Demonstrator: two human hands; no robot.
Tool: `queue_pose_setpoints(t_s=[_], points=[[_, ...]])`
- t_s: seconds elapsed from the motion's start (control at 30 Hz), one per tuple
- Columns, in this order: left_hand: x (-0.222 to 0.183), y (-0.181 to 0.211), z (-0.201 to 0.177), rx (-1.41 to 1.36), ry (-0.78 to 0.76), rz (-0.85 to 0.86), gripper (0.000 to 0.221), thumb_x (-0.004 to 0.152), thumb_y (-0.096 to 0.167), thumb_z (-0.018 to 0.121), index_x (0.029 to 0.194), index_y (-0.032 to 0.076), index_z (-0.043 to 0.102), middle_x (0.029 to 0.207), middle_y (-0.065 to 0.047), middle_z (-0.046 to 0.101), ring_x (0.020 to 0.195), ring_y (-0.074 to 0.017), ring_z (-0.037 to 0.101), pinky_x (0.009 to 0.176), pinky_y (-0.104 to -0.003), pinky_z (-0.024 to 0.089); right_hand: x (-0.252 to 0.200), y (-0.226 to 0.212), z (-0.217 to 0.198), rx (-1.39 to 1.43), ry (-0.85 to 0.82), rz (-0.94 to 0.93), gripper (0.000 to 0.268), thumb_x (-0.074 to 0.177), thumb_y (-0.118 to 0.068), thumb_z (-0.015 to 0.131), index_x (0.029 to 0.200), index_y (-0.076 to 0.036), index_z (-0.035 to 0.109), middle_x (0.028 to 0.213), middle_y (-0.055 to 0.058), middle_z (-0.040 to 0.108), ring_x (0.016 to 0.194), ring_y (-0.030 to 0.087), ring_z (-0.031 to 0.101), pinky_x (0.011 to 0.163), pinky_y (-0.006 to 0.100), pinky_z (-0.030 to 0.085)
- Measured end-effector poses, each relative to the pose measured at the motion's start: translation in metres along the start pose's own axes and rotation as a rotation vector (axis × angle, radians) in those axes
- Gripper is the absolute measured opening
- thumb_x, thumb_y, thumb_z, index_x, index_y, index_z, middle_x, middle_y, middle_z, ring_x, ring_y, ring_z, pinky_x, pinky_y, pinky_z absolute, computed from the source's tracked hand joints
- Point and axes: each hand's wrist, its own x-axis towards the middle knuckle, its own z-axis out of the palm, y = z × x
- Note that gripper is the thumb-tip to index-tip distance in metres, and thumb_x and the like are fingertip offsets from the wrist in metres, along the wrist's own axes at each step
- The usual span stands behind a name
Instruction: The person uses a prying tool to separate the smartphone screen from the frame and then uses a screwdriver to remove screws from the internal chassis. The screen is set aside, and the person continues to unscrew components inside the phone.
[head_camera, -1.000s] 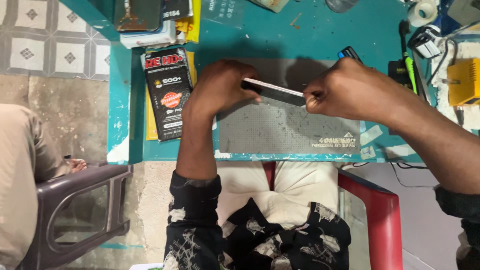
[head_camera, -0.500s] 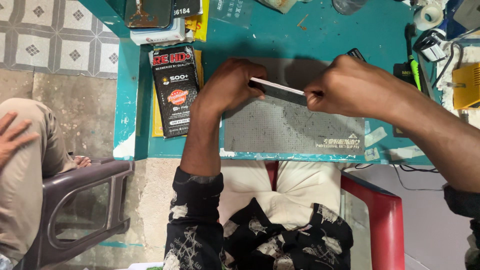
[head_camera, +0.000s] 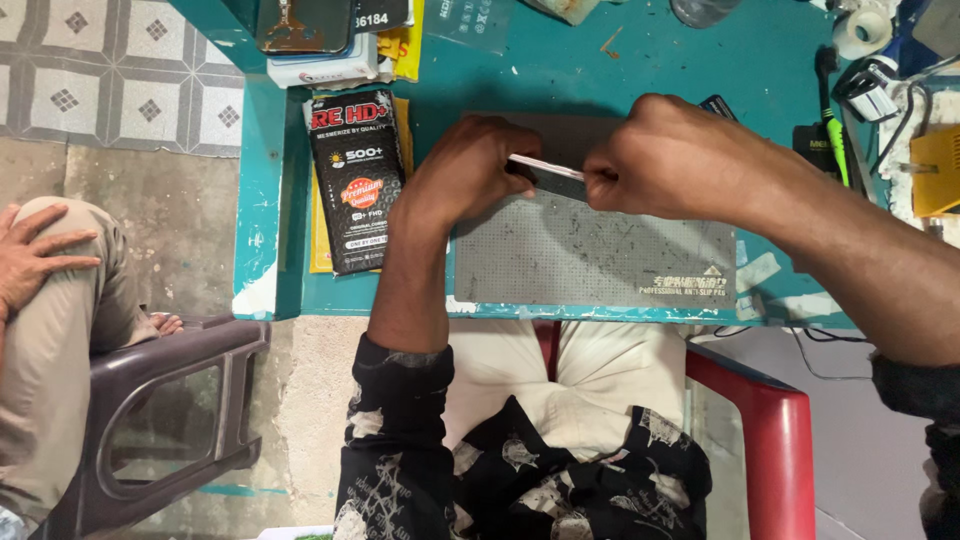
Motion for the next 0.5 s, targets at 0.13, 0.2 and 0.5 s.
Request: queue_pose_setpoints(t_s=[0.13, 0.2, 0.5], points=[[0.000, -0.001, 0.000, -0.014, 0.002, 0.008, 0.036, 0.067, 0.009, 0.090, 0.098, 0.003, 0.075, 0.095, -0.015, 0.075, 0.092, -0.0372, 0.070, 0.081, -0.045, 0.055, 0.007, -0.001, 0.000, 0.007, 0.049, -0.090, 0.012, 0.081, -0.016, 0.069, 0.072, -0.010, 0.073, 0.058, 0.017, 0.063, 0.053, 0.033, 0.064, 0.059, 0.046, 0.056], [0.000, -0.001, 0.002, -0.003, 0.027, 0.015, 0.039, 0.065, 0.009, 0.091, 0.101, 0.003, 0.076, 0.099, -0.016, 0.076, 0.095, -0.0377, 0.070, 0.083, -0.044, 0.055, 0.010, -0.002, 0.001, 0.014, 0.056, -0.110, 0.013, 0.081, -0.016, 0.069, 0.071, -0.009, 0.073, 0.059, 0.017, 0.063, 0.053, 0.033, 0.063, 0.058, 0.046, 0.056], [0.001, -0.004, 0.000, -0.074, 0.028, 0.109, 0.044, 0.063, 0.004, 0.088, 0.105, 0.003, 0.075, 0.104, -0.015, 0.076, 0.096, -0.0368, 0.072, 0.082, -0.042, 0.057, 0.021, -0.009, 0.003, 0.035, 0.138, -0.155, 0.011, 0.081, -0.016, 0.070, 0.075, -0.008, 0.074, 0.059, 0.018, 0.062, 0.053, 0.034, 0.063, 0.057, 0.046, 0.055]])
